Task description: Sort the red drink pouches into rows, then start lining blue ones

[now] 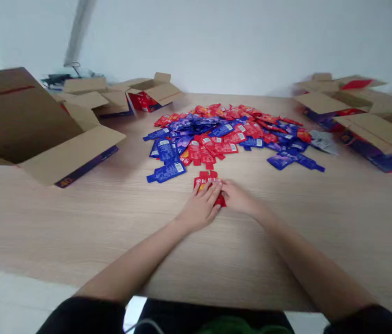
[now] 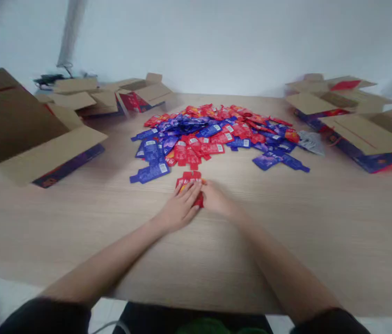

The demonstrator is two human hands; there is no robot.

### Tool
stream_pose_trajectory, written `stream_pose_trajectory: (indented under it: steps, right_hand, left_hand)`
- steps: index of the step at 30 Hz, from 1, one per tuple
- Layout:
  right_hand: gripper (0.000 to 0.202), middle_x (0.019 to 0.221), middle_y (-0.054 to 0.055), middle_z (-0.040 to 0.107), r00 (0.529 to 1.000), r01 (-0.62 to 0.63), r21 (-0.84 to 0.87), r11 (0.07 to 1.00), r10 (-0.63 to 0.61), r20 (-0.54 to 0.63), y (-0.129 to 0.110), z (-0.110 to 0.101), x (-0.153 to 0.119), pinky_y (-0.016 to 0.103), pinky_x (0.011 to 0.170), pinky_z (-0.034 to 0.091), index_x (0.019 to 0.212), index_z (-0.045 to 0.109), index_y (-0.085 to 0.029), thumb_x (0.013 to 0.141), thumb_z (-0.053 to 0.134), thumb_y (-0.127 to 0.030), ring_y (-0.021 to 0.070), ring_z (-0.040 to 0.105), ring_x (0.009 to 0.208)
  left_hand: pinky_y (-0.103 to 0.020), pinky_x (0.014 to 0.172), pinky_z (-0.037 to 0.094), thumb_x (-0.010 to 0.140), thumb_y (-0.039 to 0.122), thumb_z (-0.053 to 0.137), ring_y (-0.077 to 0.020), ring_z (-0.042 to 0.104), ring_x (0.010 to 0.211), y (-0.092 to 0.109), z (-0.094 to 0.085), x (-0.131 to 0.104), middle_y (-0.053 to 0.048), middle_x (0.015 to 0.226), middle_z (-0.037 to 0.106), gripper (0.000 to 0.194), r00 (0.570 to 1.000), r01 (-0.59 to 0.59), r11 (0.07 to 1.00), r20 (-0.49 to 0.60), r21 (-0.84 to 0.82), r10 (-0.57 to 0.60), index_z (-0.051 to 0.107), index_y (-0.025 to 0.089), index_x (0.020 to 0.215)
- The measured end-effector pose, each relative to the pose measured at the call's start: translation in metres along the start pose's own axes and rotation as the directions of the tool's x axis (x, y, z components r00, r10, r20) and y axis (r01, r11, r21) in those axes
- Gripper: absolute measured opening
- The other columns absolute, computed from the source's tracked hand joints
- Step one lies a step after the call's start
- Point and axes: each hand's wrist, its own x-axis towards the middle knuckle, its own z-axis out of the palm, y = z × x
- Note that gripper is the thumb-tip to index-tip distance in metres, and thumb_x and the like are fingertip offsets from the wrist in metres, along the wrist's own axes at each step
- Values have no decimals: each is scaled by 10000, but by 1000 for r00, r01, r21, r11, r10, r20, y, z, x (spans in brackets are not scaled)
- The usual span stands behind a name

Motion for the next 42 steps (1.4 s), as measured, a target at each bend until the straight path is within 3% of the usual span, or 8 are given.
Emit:
stream_pose_trajectory:
  steps: [4, 9, 15, 22, 29, 34, 38, 42]
  right_hand:
    - [446, 1026, 88, 742, 997, -78, -137, 987, 78, -8, 27, -45, 11, 384, 959, 521, 1114, 756, -177, 826, 437, -59, 215, 674, 979]
    - [721, 1524, 175, 447, 954, -261, -575, 775, 115, -278, 59, -90, 70, 514, 1103, 387, 1502, 464, -129, 784, 516, -95, 320, 422, 1391]
    - [572, 1476, 191, 501, 950, -310, -722, 619, 229, -212, 83, -84, 113, 502, 1052, 399, 1473, 478, -107, 924, 434, -262, 334, 483, 1322]
    - [529, 1233, 256, 633, 941, -328, -772, 544, 262, -215, 65, -77, 82, 446, 956, 431, 1235, 651, -29, 955, 457, -435, 355, 588, 1133]
    - [402, 1207, 285, 628, 831, -556, -618, 556, 379, -406, 47, -82, 58, 385, 868, 470, 1240, 601, 7, 975, 346, -155, 316, 628, 1080]
    - [417, 880, 157, 698, 721, -678, -381, 629, 466, -513, 24, -94, 17, 288, 632, 495, 1114, 605, -72, 1044, 235, -251, 203, 666, 707]
    - [307, 616, 10, 599, 656, -674, 121, 729, 666, -355, -4, -59, -15, 234, 454, 422, 1003, 576, -146, 1035, 322, -315, 129, 522, 429]
    - [251, 770, 63, 670, 644, -708, 76, 702, 686, -338, -23, -15, -23, 282, 603, 499, 1085, 566, -161, 1014, 356, -282, 180, 642, 619]
  left_hand:
    - [-548, 1228, 183, 1052, 400, 345, -333, 236, 1513, 1, 3, 2, -119, 1647, 255, 581, 999, 47, 999, 0, 19, -47, 337, 127, 1565]
    - [-557, 1217, 212, 1050, 418, 353, -318, 283, 1494, 2, 3, 2, -70, 1642, 293, 540, 998, 68, 998, -12, 7, -68, 383, 210, 1548]
    - [-555, 1208, 232, 1049, 432, 349, -318, 297, 1484, 3, 1, 1, -71, 1631, 321, 537, 997, 72, 997, -16, -5, -72, 401, 217, 1537]
    - [-571, 1189, 242, 1041, 427, 395, -324, 323, 1469, 3, 2, 2, -76, 1616, 345, 497, 997, 49, 999, -63, 2, -48, 403, 334, 1529]
    - [-574, 1189, 225, 1040, 430, 405, -324, 324, 1467, 4, 3, 3, -83, 1615, 347, 481, 996, 50, 999, -78, 11, -49, 441, 328, 1508]
    - [-565, 1189, 225, 1045, 440, 376, -322, 311, 1477, 3, 5, 2, -78, 1623, 335, 496, 996, 48, 999, -81, 13, -47, 426, 306, 1520]
    - [-553, 1207, 194, 1045, 464, 347, -318, 293, 1485, 5, 6, 3, -92, 1620, 340, 573, 995, 54, 999, -84, 7, -53, 362, 204, 1556]
    - [-525, 1224, 170, 1051, 491, 298, -310, 276, 1492, 7, 4, 3, -124, 1607, 355, 670, 993, 72, 997, -89, -15, -73, 275, 74, 1575]
